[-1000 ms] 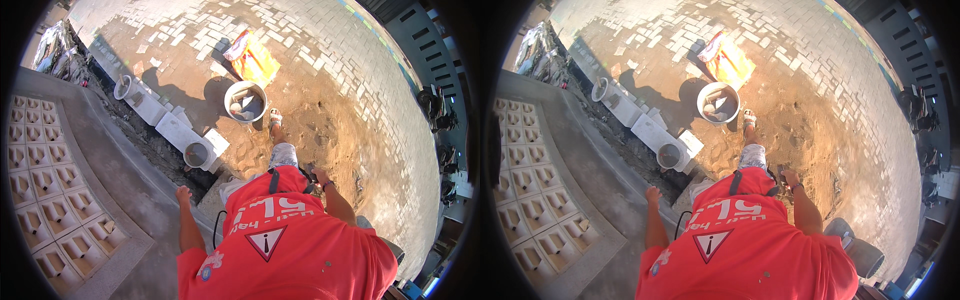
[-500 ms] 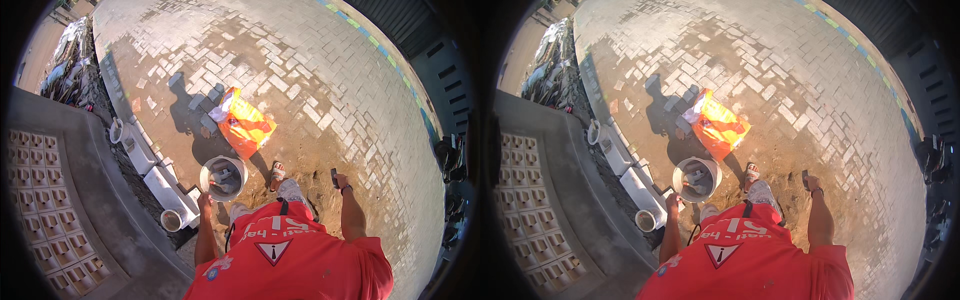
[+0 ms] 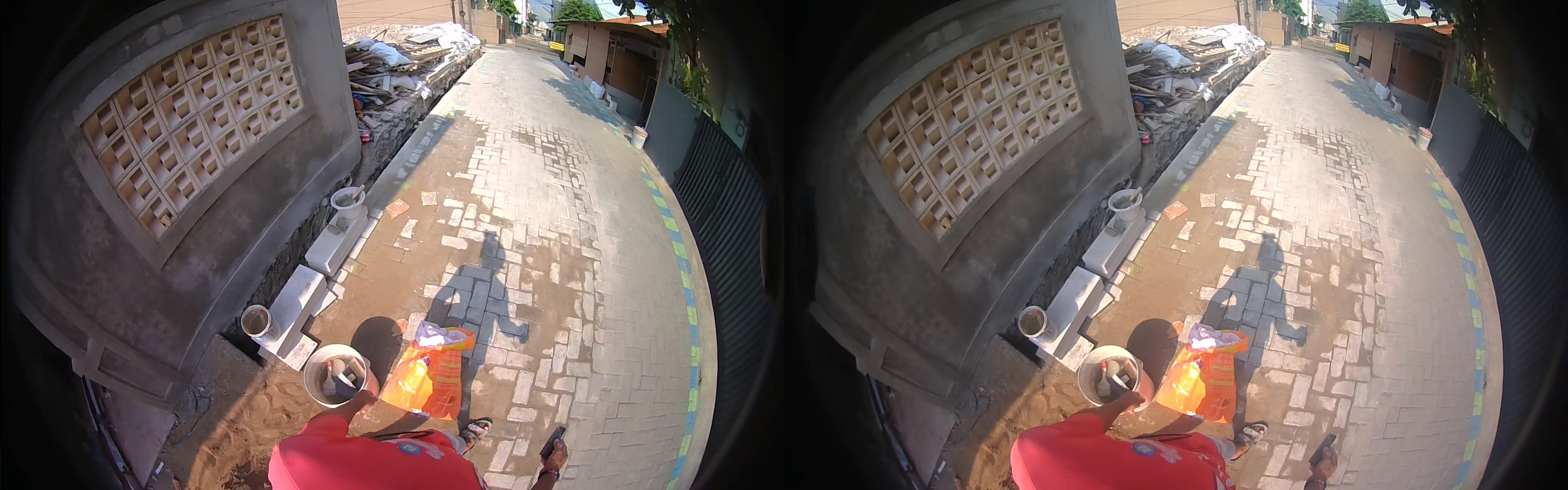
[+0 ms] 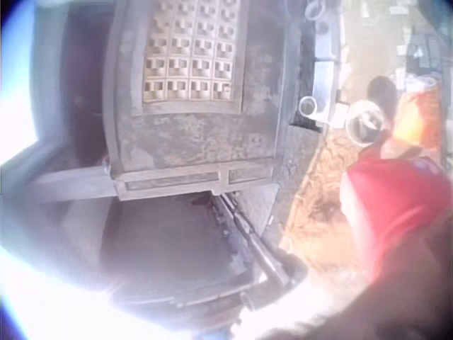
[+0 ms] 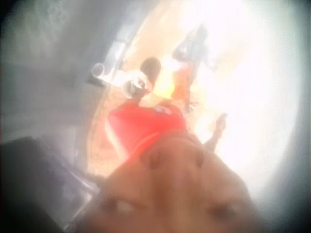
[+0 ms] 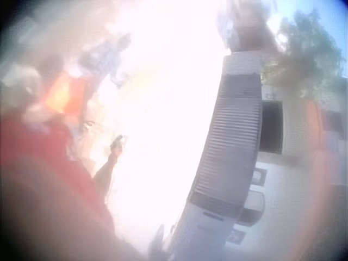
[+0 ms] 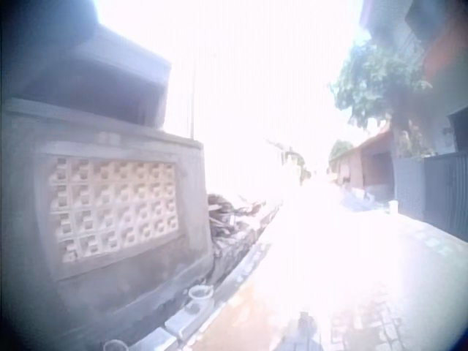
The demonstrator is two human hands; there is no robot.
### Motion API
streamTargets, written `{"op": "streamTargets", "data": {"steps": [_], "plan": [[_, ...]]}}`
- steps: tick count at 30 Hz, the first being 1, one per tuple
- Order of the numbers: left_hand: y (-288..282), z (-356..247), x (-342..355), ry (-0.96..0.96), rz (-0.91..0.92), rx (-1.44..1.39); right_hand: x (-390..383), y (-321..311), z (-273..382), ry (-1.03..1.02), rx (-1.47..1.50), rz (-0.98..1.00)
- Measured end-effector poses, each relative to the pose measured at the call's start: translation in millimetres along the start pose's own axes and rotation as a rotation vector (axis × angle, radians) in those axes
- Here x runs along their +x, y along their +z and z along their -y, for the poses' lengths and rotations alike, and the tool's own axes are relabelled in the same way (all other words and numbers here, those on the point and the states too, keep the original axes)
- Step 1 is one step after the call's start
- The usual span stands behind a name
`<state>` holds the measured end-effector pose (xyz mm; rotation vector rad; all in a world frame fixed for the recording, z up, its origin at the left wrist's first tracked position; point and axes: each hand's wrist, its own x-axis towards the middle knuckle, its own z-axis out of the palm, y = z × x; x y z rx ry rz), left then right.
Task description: The person applies and smooths wet plaster onto a curved wall section above decorative lattice blocks using a trowel. The person repeatedly spreads and levels the plaster along the top edge and vertical surface, occasionally stepping back to reposition.
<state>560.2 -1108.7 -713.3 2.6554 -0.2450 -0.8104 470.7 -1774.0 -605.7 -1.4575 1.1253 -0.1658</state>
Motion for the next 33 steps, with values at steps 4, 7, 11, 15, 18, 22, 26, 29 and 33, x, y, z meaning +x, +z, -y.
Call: {"op": "streamTargets", "data": {"steps": [4,7,11,15,18,22,26,29,33], "plan": [[14.0,-109.5,28.6,-0.934,-0.164,-0.558,191.7,-33.1,-4.4,0.229,-0.072,0.102],[18.6,-150.6,44.7,-0.157,-0.274,-0.488,223.4,29.2,53.3,0.141,-0.36,0.32],[-30.2,-293.3,51.1,-0.384,-0.405,-0.972,296.4,106.2,148.6,-0.14,-0.746,0.579],[10.8,-340.8,41.8,-0.551,-0.631,-1.191,347.4,134.5,193.8,-0.392,-1.109,0.789],[85.4,-359.8,12.6,-0.932,-0.653,-1.124,390.4,122.9,227.4,-0.577,-1.361,0.902],[172.4,-462.4,-22.5,-1.75,-0.783,-1.086,467.2,106.7,294.2,-0.877,-1.664,0.976],[227.0,-569.8,-37.5,-1.654,-0.362,-1.503,500.9,128.5,338.0,-1.251,-1.547,0.867],[227.5,-628.3,-30.4,-1.5,-0.427,-1.658,482.8,132.3,364.0,-0.786,-1.533,0.82],[247.7,-662.9,-18.6,-1.512,-0.413,-1.682,470.2,143.0,349.2,-1.102,-1.495,1.087]]}}
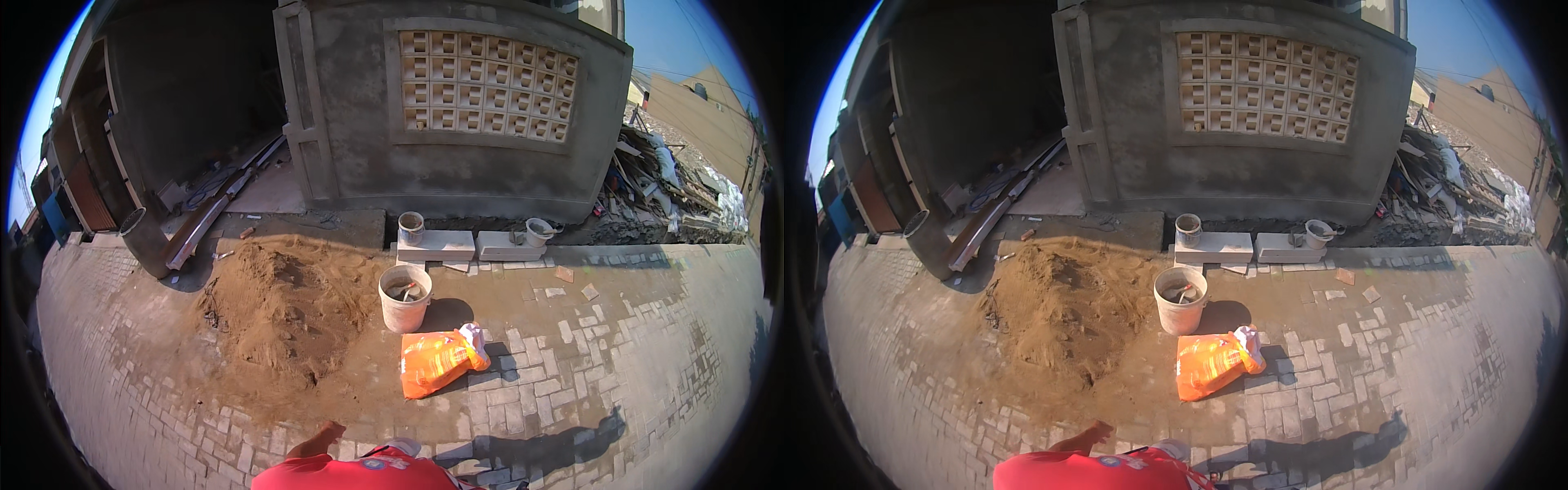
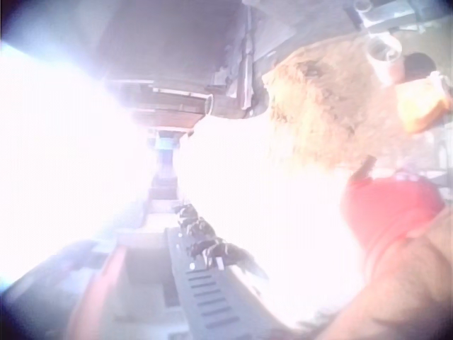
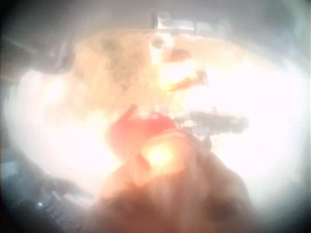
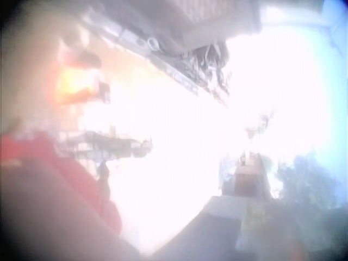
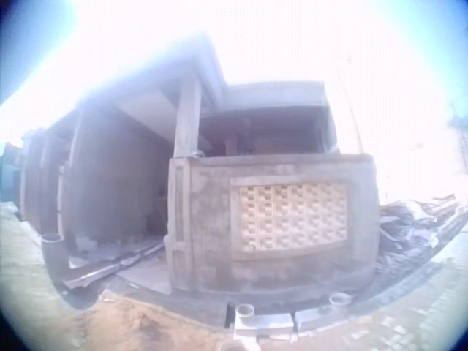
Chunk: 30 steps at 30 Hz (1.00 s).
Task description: The person applies and smooths wet plaster onto a curved wall section above decorative lattice blocks using a trowel. The person repeatedly spreads and levels the plaster along the top edge and vertical surface, occasionally stepping back to reposition.
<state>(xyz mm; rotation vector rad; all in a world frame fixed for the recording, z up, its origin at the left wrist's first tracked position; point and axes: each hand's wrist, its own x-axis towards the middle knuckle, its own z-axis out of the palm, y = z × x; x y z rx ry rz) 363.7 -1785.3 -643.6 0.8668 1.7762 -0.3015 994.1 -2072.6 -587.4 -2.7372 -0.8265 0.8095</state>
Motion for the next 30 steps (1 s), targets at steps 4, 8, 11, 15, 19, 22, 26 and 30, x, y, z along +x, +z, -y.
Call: {"op": "streamTargets", "data": {"steps": [4,8,11,15,19,22,26,30], "plan": [[14.1,20.3,-9.2,0.158,-0.037,-0.248,8.3,35.5,31.1,-0.426,-0.131,-0.025],[35.5,43.7,-34.1,0.349,-0.07,-0.549,1.9,88.9,61.6,-0.827,-0.261,-0.034],[56.1,78.7,-51.3,0.339,-0.061,-0.664,5.5,130.5,22.1,-1.095,-0.423,0.001],[46.4,169.6,-16.8,0.413,-0.111,-0.057,-35.9,80.5,135.9,-0.011,0.701,0.297],[53.9,233.3,0.2,0.537,-0.137,0.846,-81.8,45.9,173.2,0.057,0.73,0.139],[53.3,251.4,-19.2,0.529,-0.138,0.946,-83.7,74.8,124.4,0.068,0.803,0.279],[49.9,262.9,-4.5,0.352,-0.118,-0.034,-108.2,99.5,85.1,-0.006,0.048,0.362],[55.1,216.4,-26.7,0.043,-0.178,-0.923,-67.4,106.1,66.7,-0.506,-0.482,0.352]]}}
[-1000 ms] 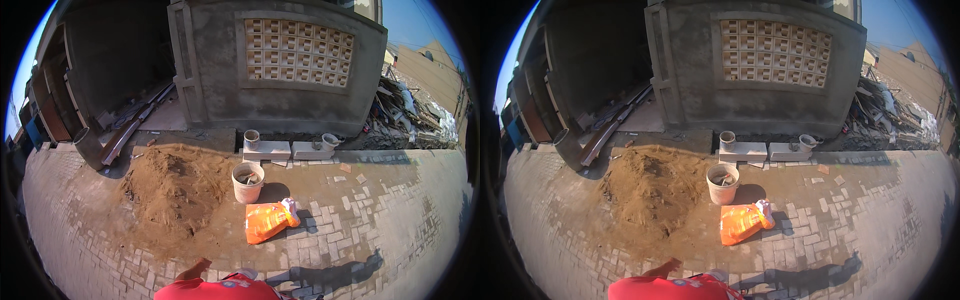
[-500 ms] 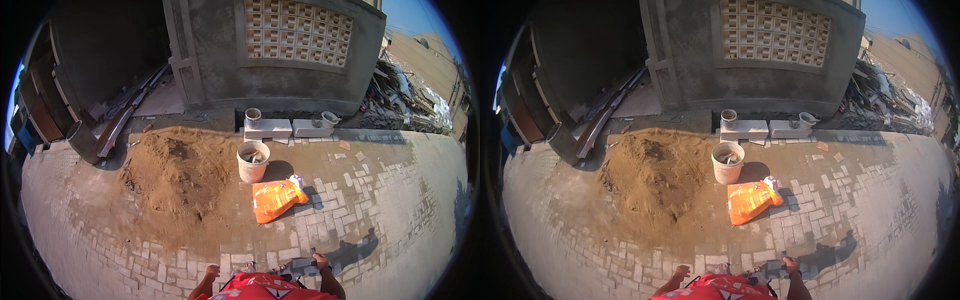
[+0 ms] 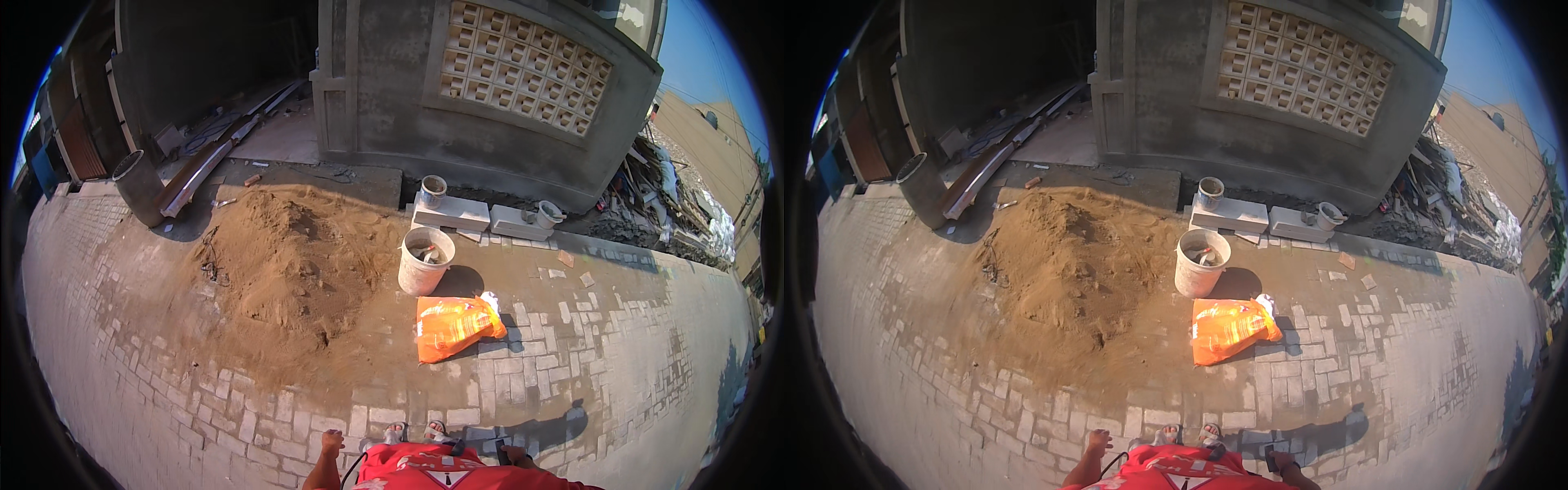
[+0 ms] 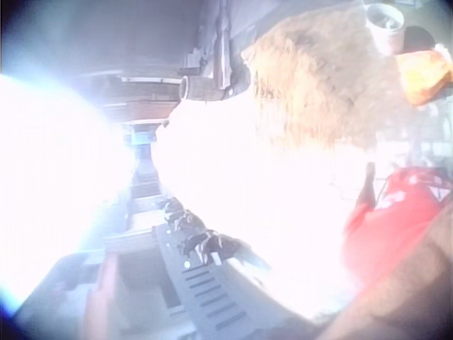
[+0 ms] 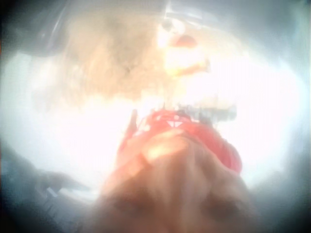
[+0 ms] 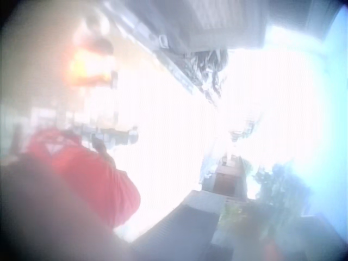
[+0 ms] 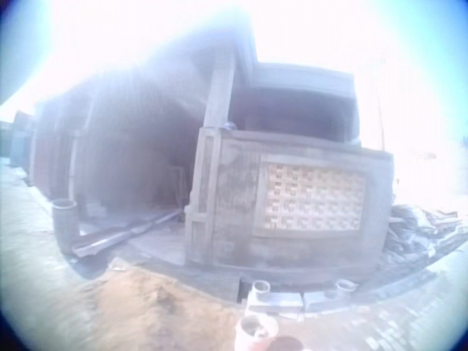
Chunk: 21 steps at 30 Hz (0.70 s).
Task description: The person applies and smooths wet plaster onto a curved wall section above decorative lattice blocks using a trowel. The person repeatedly spreads and levels the plaster along the top edge and vertical surface, occasionally stepping back to reposition.
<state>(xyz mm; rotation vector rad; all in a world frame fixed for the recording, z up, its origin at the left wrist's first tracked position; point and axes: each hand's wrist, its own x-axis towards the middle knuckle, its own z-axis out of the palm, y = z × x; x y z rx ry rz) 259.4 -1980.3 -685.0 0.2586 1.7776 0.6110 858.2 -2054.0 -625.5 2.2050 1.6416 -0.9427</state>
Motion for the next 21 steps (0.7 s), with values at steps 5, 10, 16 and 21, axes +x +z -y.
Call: {"op": "streamTargets", "data": {"steps": [5,10,16,21], "plan": [[7.5,-5.0,-11.5,0.152,0.035,-0.039,70.9,-33.0,15.5,0.249,0.628,-0.064],[5.3,6.3,0.9,0.034,-0.015,0.0,48.1,-138.2,139.9,0.232,0.936,-0.173],[-7.0,11.7,21.5,0.136,0.09,-0.033,49.5,-112.0,139.1,0.287,0.86,-0.087],[-5.7,-23.7,13.6,0.14,0.087,0.007,33.9,-73.0,96.0,0.372,0.807,0.0]]}}
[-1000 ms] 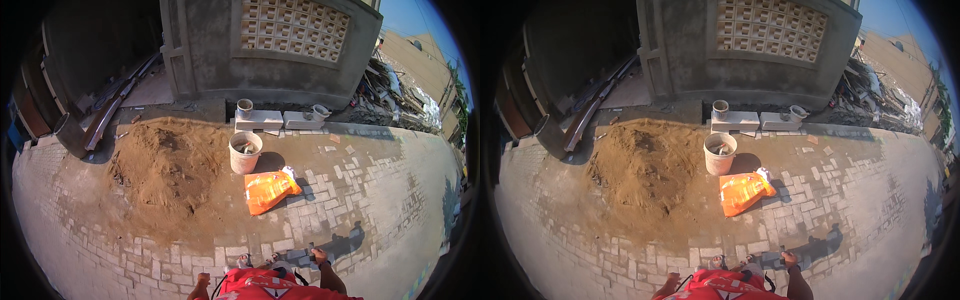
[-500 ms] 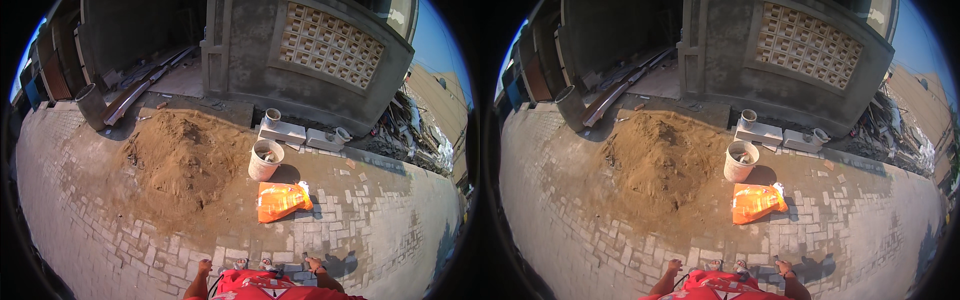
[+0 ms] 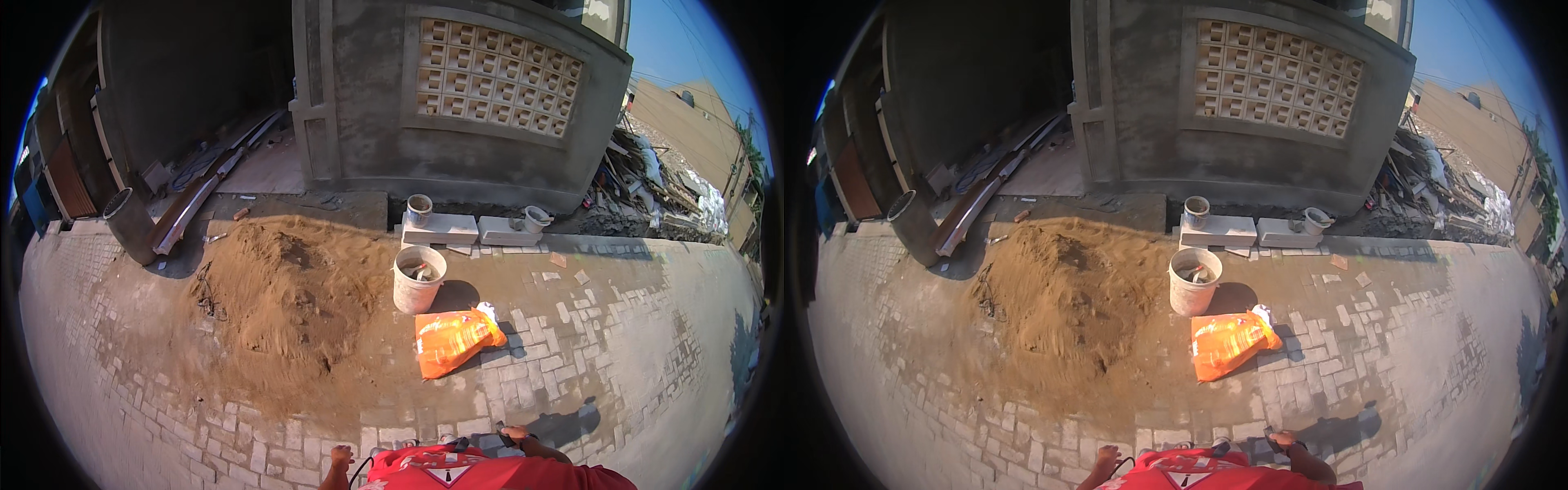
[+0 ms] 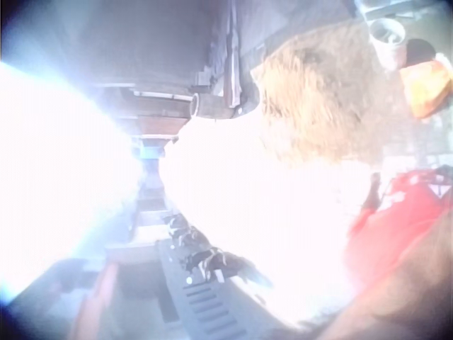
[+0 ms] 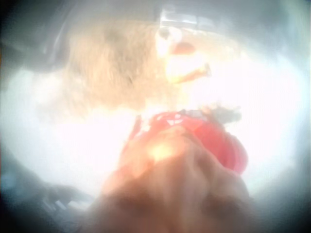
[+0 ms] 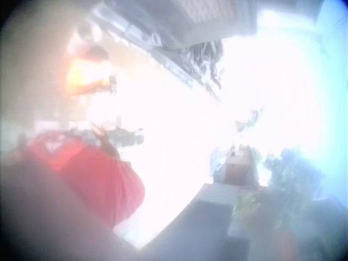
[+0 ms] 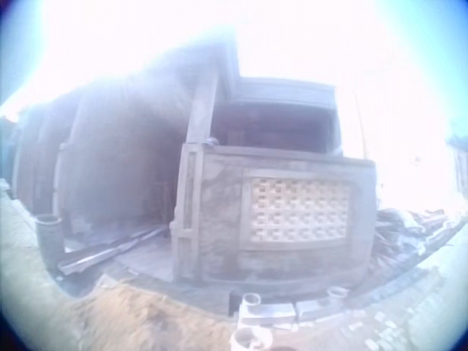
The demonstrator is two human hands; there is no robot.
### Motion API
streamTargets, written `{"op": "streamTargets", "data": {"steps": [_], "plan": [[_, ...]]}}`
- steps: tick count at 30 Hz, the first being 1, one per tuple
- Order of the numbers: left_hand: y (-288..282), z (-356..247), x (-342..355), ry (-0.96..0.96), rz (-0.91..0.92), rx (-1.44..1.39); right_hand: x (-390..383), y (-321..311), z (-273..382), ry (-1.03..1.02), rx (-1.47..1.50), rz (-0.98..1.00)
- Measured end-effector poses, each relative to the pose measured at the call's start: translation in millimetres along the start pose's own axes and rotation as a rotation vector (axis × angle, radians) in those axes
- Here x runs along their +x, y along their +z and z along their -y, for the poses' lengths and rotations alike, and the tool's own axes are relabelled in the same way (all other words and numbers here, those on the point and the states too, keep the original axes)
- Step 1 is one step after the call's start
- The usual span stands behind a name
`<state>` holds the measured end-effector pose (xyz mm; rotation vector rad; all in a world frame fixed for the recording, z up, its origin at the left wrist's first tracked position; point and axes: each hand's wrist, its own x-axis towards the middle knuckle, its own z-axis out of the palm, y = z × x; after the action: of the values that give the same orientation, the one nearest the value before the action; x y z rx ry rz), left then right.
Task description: The person applies and smooths wet plaster onto a curved wall section above decorative lattice blocks using a trowel. The person repeatedly spreads and levels the plaster along the top edge and vertical surface, occasionally stepping back to reposition.
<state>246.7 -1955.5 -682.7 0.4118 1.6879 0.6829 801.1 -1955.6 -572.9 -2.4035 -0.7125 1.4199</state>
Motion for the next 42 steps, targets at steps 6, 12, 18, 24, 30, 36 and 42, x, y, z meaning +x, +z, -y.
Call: {"op": "streamTargets", "data": {"steps": [6,12,18,24,30,36,42], "plan": [[8.5,-13.5,15.4,0.003,0.04,-0.038,73.8,-6.6,-107.3,-0.615,-0.595,-0.143],[9.1,-8.9,44.7,0.299,0.129,0.584,75.9,34.0,-99.7,-0.403,0.019,-0.079],[-5.2,-22.0,62.9,0.593,0.191,1.16,72.0,49.4,-81.4,-0.201,0.209,-0.053],[-18.8,-40.8,57.6,0.795,0.241,1.717,107.2,53.5,-129.0,-0.327,-0.384,-0.046],[-27.1,-49.2,29.2,0.876,0.244,1.726,54.5,58.5,-82.9,-0.52,-0.863,-0.035],[-25.2,-30.7,7.8,0.865,0.209,1.671,64.0,69.7,-100.2,-0.524,-0.715,-0.048],[-23.0,-43.8,-1.9,0.909,0.246,1.639,56.1,68.2,-90.3,-0.394,-0.433,-0.17]]}}
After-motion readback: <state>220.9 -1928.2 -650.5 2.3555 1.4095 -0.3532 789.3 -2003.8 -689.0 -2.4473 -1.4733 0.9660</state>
